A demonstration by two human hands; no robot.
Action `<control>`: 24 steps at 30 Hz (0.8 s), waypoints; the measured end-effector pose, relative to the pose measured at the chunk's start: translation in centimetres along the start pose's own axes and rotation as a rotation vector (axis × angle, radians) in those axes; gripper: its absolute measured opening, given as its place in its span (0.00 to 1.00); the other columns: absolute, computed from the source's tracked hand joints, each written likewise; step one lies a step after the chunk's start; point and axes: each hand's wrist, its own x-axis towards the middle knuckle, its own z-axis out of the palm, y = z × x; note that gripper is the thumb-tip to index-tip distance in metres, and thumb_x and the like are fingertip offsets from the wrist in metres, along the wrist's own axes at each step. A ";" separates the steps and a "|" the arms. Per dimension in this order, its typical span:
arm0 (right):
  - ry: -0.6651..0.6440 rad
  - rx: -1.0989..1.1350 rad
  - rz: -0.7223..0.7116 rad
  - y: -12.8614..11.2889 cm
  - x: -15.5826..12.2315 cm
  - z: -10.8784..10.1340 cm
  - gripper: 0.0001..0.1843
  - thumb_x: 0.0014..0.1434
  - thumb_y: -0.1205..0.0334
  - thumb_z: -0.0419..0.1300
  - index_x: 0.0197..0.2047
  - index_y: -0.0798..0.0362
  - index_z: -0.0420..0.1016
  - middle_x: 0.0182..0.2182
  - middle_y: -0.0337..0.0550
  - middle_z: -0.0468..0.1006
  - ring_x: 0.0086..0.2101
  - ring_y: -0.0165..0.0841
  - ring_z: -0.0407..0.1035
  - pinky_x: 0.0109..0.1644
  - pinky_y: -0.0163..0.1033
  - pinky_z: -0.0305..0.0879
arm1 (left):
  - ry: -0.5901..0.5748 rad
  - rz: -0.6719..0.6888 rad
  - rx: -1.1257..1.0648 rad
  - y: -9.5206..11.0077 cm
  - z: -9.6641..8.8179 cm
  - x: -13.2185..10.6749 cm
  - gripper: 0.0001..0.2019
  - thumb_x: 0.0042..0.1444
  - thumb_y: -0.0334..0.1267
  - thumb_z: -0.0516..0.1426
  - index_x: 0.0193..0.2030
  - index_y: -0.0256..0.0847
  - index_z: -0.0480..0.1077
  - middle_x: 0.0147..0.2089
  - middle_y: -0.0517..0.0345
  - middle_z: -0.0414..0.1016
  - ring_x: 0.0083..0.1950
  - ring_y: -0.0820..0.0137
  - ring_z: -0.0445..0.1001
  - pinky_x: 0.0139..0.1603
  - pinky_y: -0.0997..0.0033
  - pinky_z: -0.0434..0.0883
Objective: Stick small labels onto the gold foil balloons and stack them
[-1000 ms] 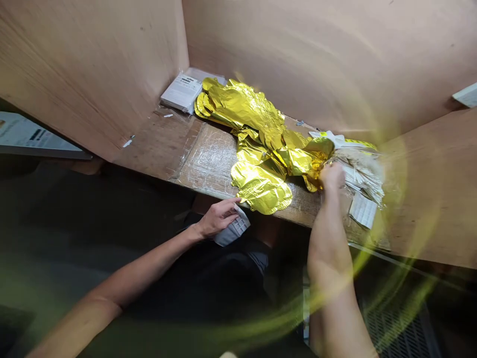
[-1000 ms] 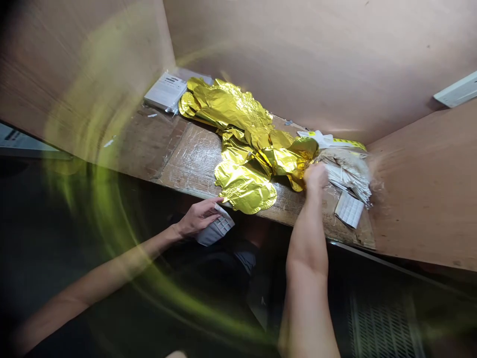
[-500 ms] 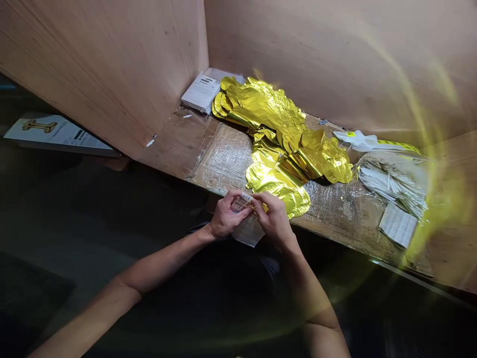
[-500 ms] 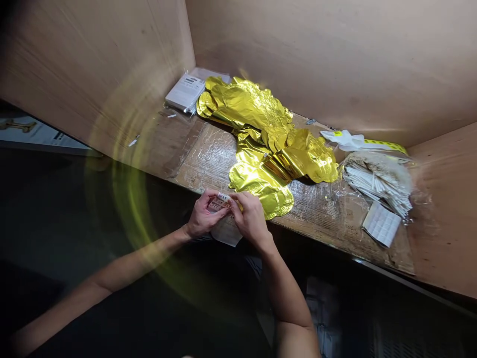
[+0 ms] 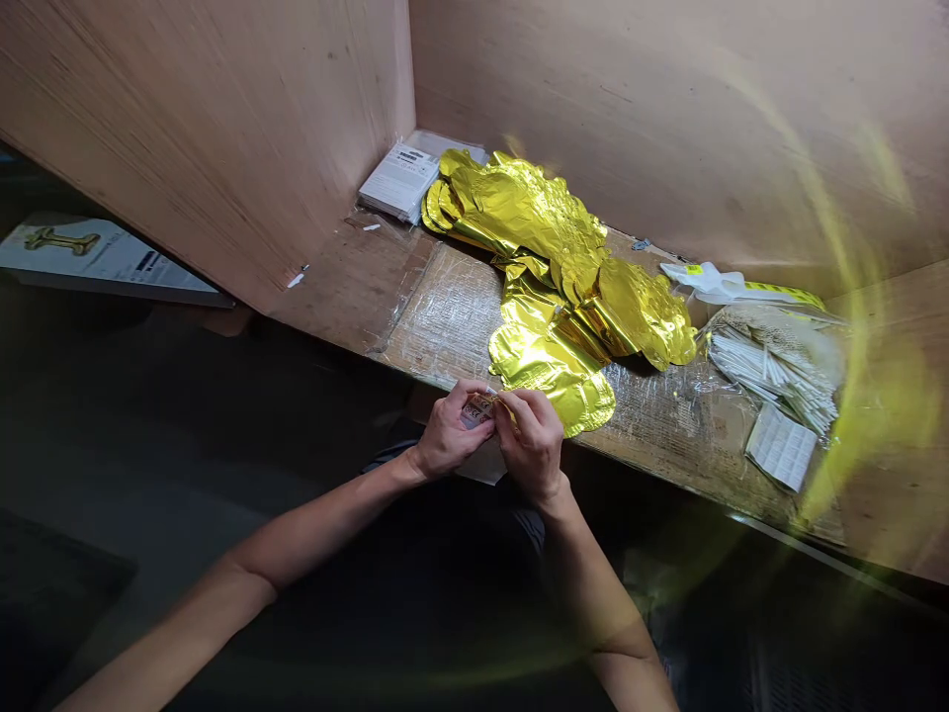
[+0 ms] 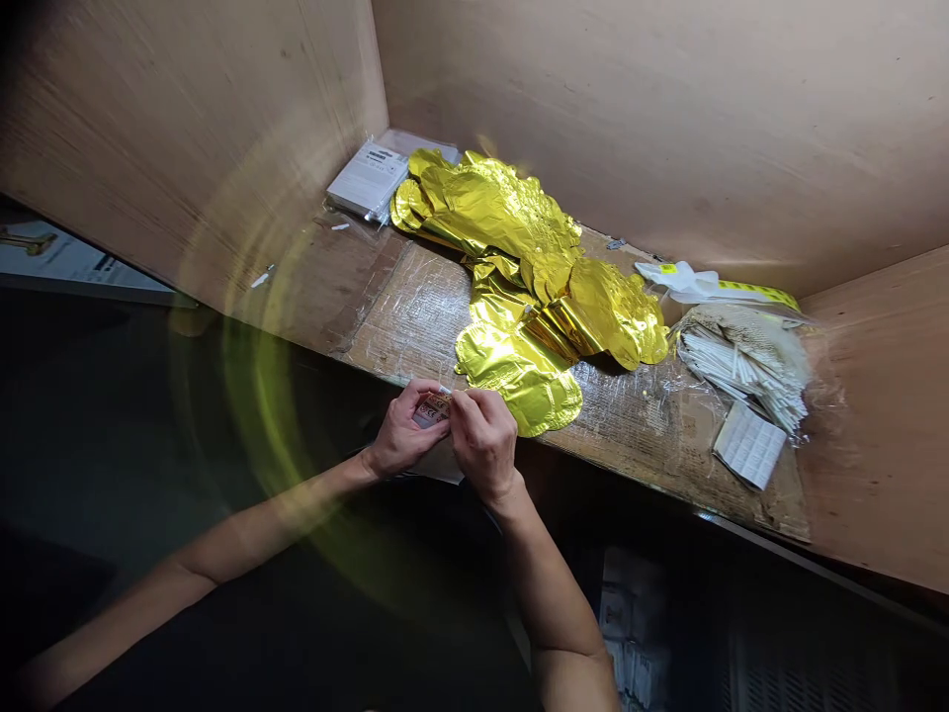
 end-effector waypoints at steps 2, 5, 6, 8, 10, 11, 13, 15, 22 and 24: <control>0.064 -0.073 -0.066 0.0 -0.3 0.2 0.10 0.69 0.69 0.61 0.50 0.49 0.80 0.40 0.47 0.81 0.40 0.38 0.74 0.46 0.45 0.71 | 0.002 0.025 0.019 0.0 0.0 -0.1 0.20 0.57 0.36 0.67 0.55 0.43 0.70 0.42 0.59 0.81 0.39 0.70 0.81 0.43 0.74 0.76; 0.113 -0.141 -0.113 -0.1 -0.6 0.6 0.10 0.68 0.70 0.63 0.48 0.48 0.80 0.40 0.47 0.81 0.41 0.39 0.74 0.48 0.47 0.69 | -0.002 0.053 0.040 -0.1 0.1 -0.2 0.19 0.58 0.35 0.67 0.56 0.44 0.71 0.45 0.58 0.82 0.41 0.70 0.82 0.44 0.74 0.77; 0.123 -0.137 -0.106 -0.2 -0.7 0.7 0.09 0.68 0.69 0.63 0.48 0.47 0.80 0.41 0.47 0.82 0.42 0.39 0.74 0.48 0.48 0.69 | -0.002 0.063 0.038 -0.2 0.2 -0.2 0.19 0.58 0.35 0.67 0.55 0.44 0.71 0.45 0.58 0.82 0.41 0.71 0.82 0.44 0.74 0.77; 0.140 -0.090 -0.051 -0.1 -0.7 0.7 0.08 0.68 0.67 0.63 0.49 0.47 0.79 0.42 0.47 0.82 0.43 0.40 0.75 0.50 0.49 0.69 | -0.004 0.075 0.022 -0.3 0.2 -0.3 0.17 0.60 0.35 0.66 0.55 0.44 0.71 0.44 0.59 0.82 0.39 0.72 0.82 0.42 0.76 0.76; 0.102 0.010 0.039 -0.1 -0.5 0.6 0.07 0.69 0.64 0.63 0.50 0.49 0.78 0.42 0.47 0.82 0.43 0.39 0.76 0.49 0.47 0.72 | -0.007 0.085 0.014 -0.3 0.3 -0.4 0.17 0.60 0.36 0.65 0.55 0.43 0.71 0.42 0.60 0.82 0.37 0.72 0.81 0.40 0.76 0.76; 0.063 0.068 0.085 -0.1 -0.4 0.4 0.06 0.70 0.64 0.63 0.50 0.49 0.77 0.41 0.46 0.82 0.42 0.38 0.77 0.48 0.46 0.73 | -0.009 0.091 0.019 -0.4 0.3 -0.4 0.17 0.60 0.36 0.65 0.54 0.43 0.71 0.42 0.59 0.82 0.38 0.72 0.81 0.41 0.76 0.76; -0.017 0.160 0.158 -0.1 -0.2 0.1 0.03 0.71 0.63 0.61 0.46 0.50 0.77 0.38 0.43 0.81 0.39 0.35 0.77 0.44 0.42 0.74 | -0.018 0.107 0.043 -0.4 0.3 -0.5 0.17 0.59 0.36 0.65 0.54 0.43 0.71 0.43 0.58 0.83 0.40 0.71 0.82 0.44 0.75 0.77; -0.010 0.175 0.209 -0.2 -0.2 0.0 0.03 0.71 0.62 0.61 0.42 0.50 0.75 0.34 0.40 0.79 0.34 0.32 0.76 0.40 0.39 0.74 | -0.027 0.110 0.065 -0.4 0.2 -0.6 0.18 0.59 0.35 0.65 0.55 0.43 0.71 0.44 0.58 0.83 0.41 0.71 0.82 0.46 0.74 0.77; 0.093 0.105 0.172 -0.3 -0.7 0.9 0.02 0.71 0.61 0.62 0.44 0.50 0.74 0.36 0.42 0.81 0.35 0.33 0.77 0.42 0.40 0.76 | -0.045 0.066 0.039 -0.1 0.0 -0.5 0.19 0.59 0.35 0.65 0.57 0.43 0.72 0.46 0.56 0.83 0.44 0.69 0.82 0.47 0.73 0.78; 0.112 0.098 0.147 -0.2 -0.8 1.1 0.04 0.71 0.62 0.61 0.41 0.49 0.73 0.35 0.41 0.80 0.34 0.33 0.77 0.41 0.40 0.76 | -0.058 0.045 0.018 0.1 -0.1 -0.5 0.19 0.60 0.36 0.65 0.57 0.43 0.72 0.47 0.56 0.83 0.43 0.70 0.82 0.46 0.74 0.77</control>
